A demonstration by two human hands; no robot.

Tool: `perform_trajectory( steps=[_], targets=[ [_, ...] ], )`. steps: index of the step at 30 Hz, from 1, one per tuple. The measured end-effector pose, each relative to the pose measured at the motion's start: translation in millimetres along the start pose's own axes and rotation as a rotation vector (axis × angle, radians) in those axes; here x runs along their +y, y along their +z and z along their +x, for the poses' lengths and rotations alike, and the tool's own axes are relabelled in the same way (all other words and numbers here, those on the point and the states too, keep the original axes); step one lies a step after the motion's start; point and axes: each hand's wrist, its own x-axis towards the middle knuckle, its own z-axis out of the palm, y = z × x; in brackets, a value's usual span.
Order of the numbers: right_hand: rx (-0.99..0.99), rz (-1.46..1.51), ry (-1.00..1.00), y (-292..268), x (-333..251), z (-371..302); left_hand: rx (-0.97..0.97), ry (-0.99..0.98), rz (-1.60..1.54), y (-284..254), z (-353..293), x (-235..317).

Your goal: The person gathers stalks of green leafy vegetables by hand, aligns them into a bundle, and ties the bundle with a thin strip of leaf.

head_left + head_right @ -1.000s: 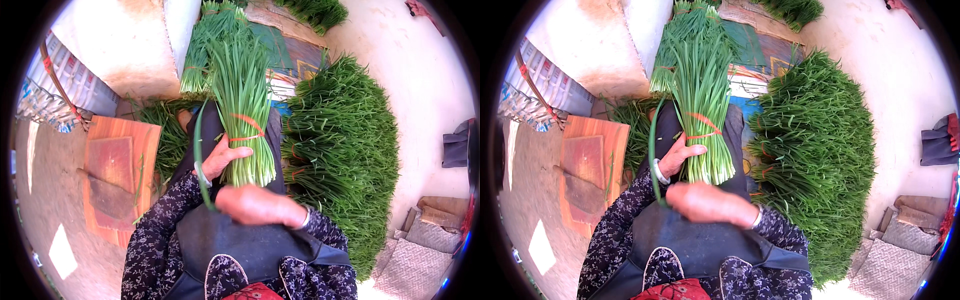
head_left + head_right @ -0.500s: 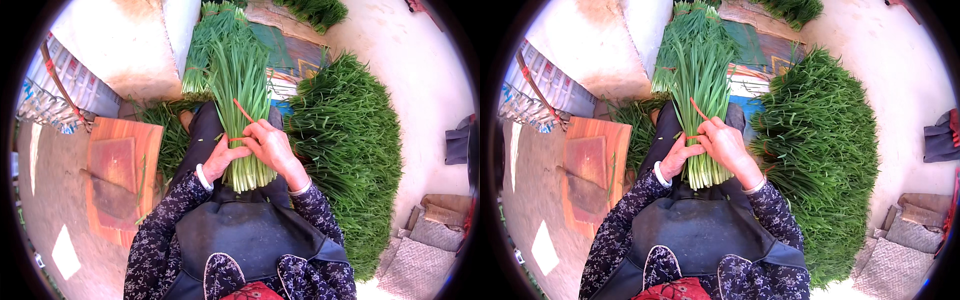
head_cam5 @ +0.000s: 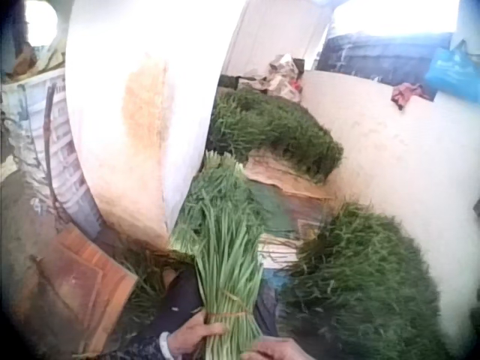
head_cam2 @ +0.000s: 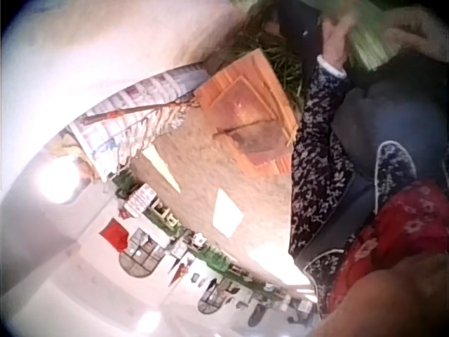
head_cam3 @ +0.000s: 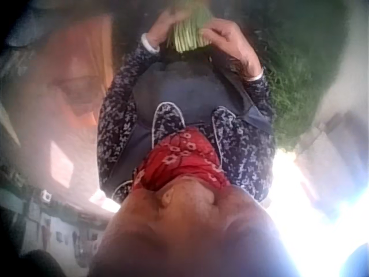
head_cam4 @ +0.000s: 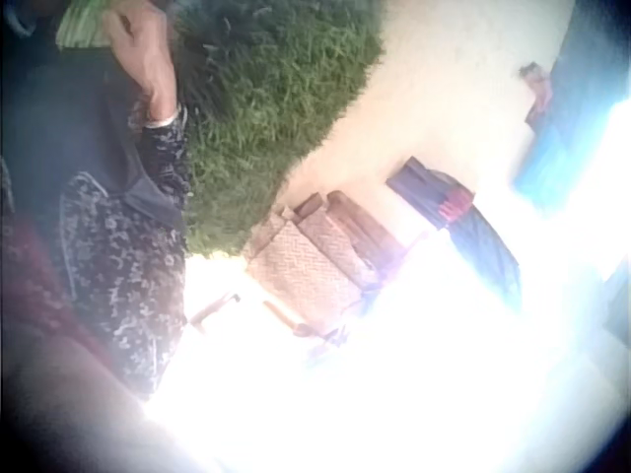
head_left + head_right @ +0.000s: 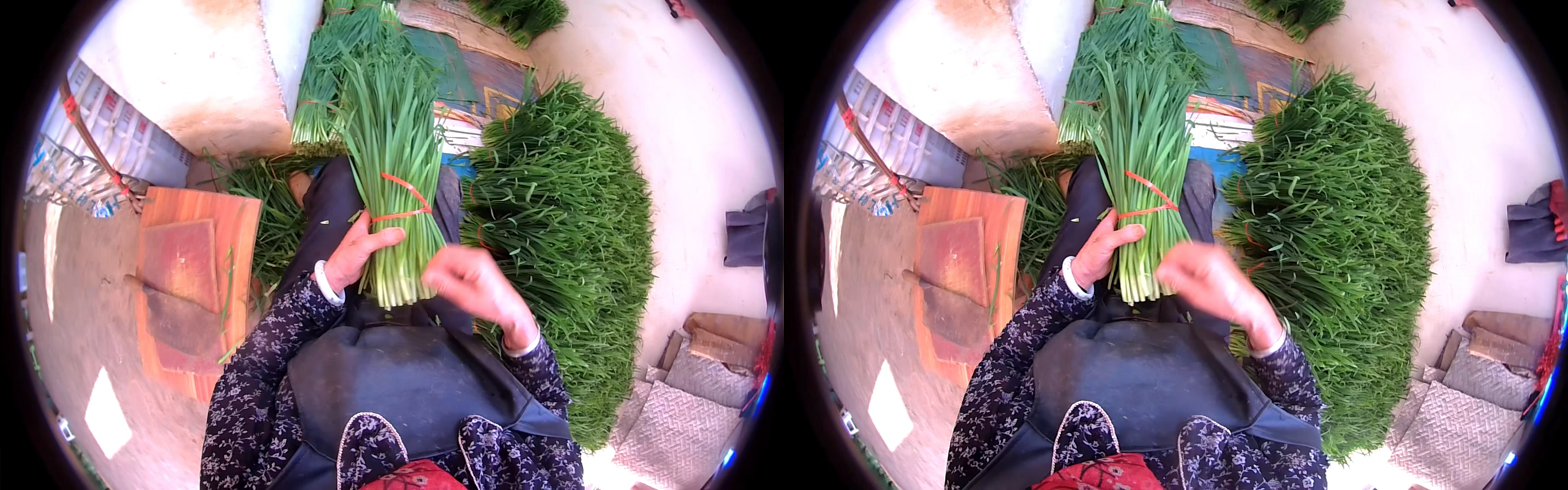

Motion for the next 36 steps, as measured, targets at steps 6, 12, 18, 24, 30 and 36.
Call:
perform_trajectory(
  steps=[6,12,18,24,30,36],
  targets=[
    [0.334,0.075,0.377,-19.7,40.4,16.6,-0.186,-0.034,-0.134,-8.6,0.6,1.3],
    [-0.025,0.970,0.207,-4.5,78.9,51.4,-0.342,-0.110,-0.479,4.0,-6.8,-2.6],
    [0.214,1.089,0.019,16.6,62.3,70.7,-0.270,-0.160,-0.283,-30.1,-7.8,8.9],
    [0.345,0.636,-0.080,-12.3,13.8,71.9,-0.204,0.144,0.210,-10.3,10.2,64.7],
    [0.451,0.064,-0.049,17.1,-5.9,78.3,0.000,0.456,0.218,6.6,27.4,48.4],
    [0.417,-0.053,0.089,16.8,5.1,73.0,0.032,0.403,0.206,16.7,20.9,45.3]
  ],
)
